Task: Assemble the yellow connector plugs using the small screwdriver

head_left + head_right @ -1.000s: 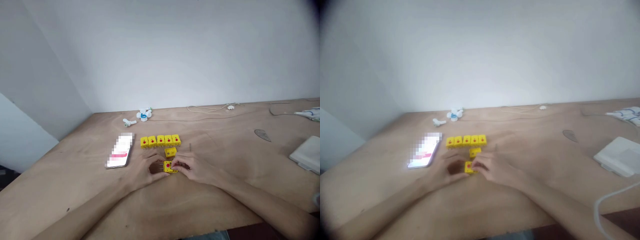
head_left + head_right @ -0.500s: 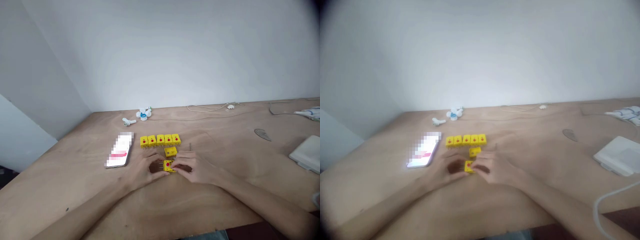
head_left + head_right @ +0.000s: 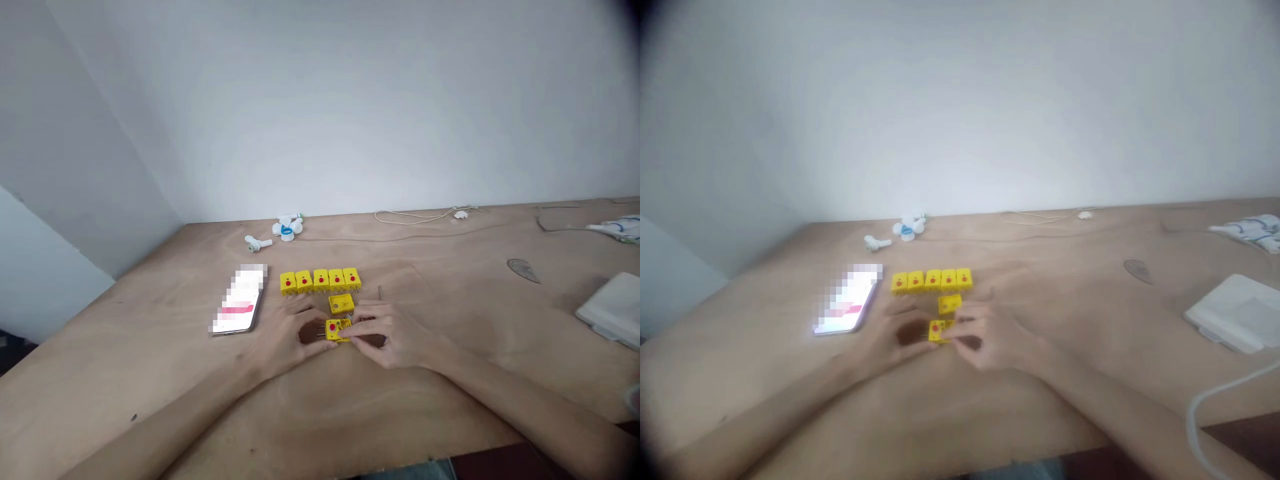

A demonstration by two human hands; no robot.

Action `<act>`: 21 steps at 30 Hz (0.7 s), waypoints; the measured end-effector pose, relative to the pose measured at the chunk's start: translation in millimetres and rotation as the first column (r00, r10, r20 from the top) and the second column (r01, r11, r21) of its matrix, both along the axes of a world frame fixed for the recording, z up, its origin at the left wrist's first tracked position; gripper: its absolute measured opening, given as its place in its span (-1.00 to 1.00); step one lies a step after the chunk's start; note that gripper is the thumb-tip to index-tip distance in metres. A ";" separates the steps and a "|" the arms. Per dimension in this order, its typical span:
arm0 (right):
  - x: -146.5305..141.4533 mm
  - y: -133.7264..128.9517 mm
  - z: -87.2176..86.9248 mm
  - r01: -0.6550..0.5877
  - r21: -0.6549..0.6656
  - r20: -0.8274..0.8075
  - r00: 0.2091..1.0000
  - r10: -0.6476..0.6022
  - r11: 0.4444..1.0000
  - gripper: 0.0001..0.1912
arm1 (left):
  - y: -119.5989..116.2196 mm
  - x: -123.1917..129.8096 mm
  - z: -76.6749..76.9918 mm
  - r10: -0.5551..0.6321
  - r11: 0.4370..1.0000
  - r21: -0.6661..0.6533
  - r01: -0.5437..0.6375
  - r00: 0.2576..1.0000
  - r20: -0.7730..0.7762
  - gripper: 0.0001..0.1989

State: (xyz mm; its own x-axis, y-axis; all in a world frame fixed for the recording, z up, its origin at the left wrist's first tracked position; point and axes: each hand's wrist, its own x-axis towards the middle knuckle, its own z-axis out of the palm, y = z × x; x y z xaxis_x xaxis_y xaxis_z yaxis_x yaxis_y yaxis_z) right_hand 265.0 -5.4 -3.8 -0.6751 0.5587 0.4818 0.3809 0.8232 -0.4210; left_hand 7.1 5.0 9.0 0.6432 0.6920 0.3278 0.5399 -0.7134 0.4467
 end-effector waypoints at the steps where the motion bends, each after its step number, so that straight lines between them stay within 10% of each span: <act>1: -0.2 -0.3 -0.1 0.005 -0.002 0.009 1.000 -0.005 1.000 -0.72 | 0.1 0.2 0.1 0.000 1.000 0.001 0.000 1.000 -0.003 -0.72; 21: 5.4 12.0 2.2 0.302 -0.167 -0.101 0.942 -0.321 0.939 -0.77 | 3.3 -6.7 -0.3 -0.024 0.999 -0.027 0.022 0.996 -0.084 -0.67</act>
